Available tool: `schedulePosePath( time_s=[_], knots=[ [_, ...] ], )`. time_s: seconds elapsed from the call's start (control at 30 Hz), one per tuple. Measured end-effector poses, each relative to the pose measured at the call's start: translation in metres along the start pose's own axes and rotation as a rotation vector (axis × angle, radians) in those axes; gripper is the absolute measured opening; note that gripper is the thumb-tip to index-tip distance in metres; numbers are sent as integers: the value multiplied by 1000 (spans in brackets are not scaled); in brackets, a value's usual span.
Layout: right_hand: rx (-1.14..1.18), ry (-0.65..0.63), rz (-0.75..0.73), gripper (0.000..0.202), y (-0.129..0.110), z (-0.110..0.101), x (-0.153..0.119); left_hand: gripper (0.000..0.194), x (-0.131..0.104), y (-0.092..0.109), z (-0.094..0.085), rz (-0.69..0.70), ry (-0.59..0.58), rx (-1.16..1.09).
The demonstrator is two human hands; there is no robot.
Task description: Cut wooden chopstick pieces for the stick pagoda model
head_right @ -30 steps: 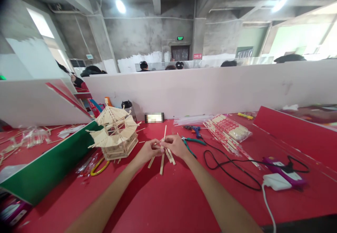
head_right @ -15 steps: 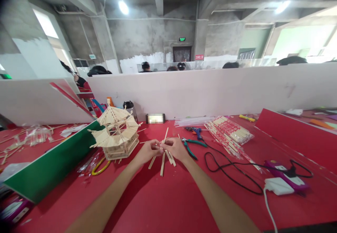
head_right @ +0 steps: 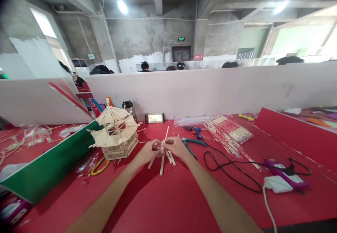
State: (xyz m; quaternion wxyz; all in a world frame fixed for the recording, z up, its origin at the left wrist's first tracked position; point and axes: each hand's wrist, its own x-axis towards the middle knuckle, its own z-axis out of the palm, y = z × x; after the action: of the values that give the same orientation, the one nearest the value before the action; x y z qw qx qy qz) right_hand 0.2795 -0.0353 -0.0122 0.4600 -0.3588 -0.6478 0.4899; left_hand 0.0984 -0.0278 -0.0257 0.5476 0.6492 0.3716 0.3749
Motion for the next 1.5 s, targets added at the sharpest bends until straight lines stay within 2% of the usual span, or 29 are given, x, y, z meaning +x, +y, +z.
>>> schedulePosePath(
  time_s=[0.27, 0.5, 0.67, 0.93, 1.13, 1.33, 1.5],
  knots=[
    [65, 41, 83, 38, 5, -5, 3, 43, -4, 9, 8, -67, 16, 32],
    [103, 138, 104, 37, 10, -10, 6, 46, -4, 13, 4, -110, 5, 24],
    [128, 136, 120, 36, 11, -10, 5, 44, -5, 17, 3, -78, -16, 93],
    [125, 115, 143, 37, 12, -6, 3, 43, -4, 15, 3, -113, -34, 166],
    [191, 121, 163, 40, 20, -5, 6, 44, -6, 20, 0, -82, -46, 197],
    [190, 118, 112, 41, 21, -7, 6, 43, -6, 19, -2, -63, -66, 219],
    [168, 121, 99, 39, 18, -6, 5, 40, -6, 15, -2, 22, -82, 245]
  ],
)
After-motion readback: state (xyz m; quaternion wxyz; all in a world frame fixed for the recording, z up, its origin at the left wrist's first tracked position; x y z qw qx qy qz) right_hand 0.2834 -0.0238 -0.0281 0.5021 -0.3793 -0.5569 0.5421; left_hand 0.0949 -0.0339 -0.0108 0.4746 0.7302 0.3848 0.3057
